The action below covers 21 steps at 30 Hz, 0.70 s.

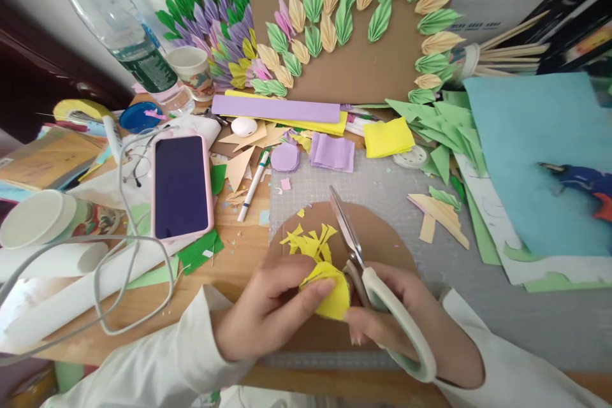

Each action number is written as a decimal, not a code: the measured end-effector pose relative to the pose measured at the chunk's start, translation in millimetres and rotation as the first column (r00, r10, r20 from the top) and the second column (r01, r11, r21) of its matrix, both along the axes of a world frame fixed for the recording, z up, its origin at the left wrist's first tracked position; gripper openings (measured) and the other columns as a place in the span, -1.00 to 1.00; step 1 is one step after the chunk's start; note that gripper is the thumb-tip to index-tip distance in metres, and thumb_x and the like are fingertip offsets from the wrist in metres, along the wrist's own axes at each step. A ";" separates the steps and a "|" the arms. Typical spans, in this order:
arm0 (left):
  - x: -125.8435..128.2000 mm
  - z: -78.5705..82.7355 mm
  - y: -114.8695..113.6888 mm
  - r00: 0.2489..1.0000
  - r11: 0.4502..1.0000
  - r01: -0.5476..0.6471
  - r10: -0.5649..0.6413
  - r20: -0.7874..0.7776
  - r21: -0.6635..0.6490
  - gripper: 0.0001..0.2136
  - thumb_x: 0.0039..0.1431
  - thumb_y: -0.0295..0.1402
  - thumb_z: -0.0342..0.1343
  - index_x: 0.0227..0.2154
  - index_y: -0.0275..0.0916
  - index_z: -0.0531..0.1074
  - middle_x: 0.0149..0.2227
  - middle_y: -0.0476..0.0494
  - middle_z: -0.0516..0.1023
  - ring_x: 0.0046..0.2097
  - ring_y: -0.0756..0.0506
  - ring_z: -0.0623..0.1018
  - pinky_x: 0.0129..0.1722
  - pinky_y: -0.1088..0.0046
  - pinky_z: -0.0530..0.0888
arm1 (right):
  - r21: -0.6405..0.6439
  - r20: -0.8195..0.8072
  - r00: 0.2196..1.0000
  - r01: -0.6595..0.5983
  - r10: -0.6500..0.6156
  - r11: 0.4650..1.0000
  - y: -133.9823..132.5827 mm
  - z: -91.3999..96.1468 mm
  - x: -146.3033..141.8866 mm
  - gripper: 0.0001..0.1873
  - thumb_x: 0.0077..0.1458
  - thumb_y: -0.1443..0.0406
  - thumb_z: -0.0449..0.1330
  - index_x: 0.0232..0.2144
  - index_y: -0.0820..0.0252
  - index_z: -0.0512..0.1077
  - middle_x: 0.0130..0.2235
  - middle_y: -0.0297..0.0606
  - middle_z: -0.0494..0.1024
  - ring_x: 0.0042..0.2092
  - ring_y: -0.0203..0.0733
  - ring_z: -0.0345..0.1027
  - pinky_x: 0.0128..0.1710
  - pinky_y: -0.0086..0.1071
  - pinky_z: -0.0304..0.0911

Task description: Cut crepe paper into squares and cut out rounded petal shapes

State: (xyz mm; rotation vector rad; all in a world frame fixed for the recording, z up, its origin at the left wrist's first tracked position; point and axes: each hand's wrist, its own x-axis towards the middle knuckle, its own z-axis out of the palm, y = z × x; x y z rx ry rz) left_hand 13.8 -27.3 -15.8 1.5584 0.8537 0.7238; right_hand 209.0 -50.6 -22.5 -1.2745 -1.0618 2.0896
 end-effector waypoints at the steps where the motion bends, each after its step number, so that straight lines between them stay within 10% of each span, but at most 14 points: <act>1: 1.2 -0.3 -1.2 1.000 1.000 -0.006 0.006 -0.026 0.013 -0.68 0.32 -0.35 -0.03 -0.58 -0.26 0.29 -0.58 0.01 0.25 -0.51 0.04 0.23 -0.51 0.50 0.23 | 0.014 0.016 1.000 0.008 -0.008 1.000 0.0 -0.6 -0.7 -0.66 -0.07 0.18 0.36 -0.55 0.16 0.27 -0.60 -0.45 0.40 -0.58 -0.39 0.25 -0.57 -0.49 0.22; 13: 12.3 7.4 -18.9 0.973 0.972 -0.229 0.228 0.023 0.049 -0.85 0.27 -0.34 0.08 -0.36 -0.29 0.47 -0.40 -0.11 0.51 -0.35 -0.04 0.46 -0.33 0.47 0.41 | 0.243 -0.036 0.995 0.101 -0.095 0.965 1.7 -4.4 4.1 -0.74 -0.03 0.27 0.30 -0.58 0.17 0.27 -0.68 -0.46 0.38 -0.64 -0.39 0.20 -0.62 -0.47 0.14; 21: 4.7 29.6 -25.5 0.987 0.817 -0.094 0.152 -0.055 0.569 -0.83 0.22 -0.56 0.04 -0.23 -0.28 0.51 -0.38 -0.16 0.57 -0.33 -0.07 0.52 -0.30 0.45 0.44 | 0.277 -0.230 0.970 0.144 -0.080 0.950 -7.2 4.3 5.7 -0.77 0.06 0.17 0.23 -0.50 0.20 0.37 -0.69 -0.51 0.33 -0.62 -0.40 0.23 -0.58 -0.48 0.15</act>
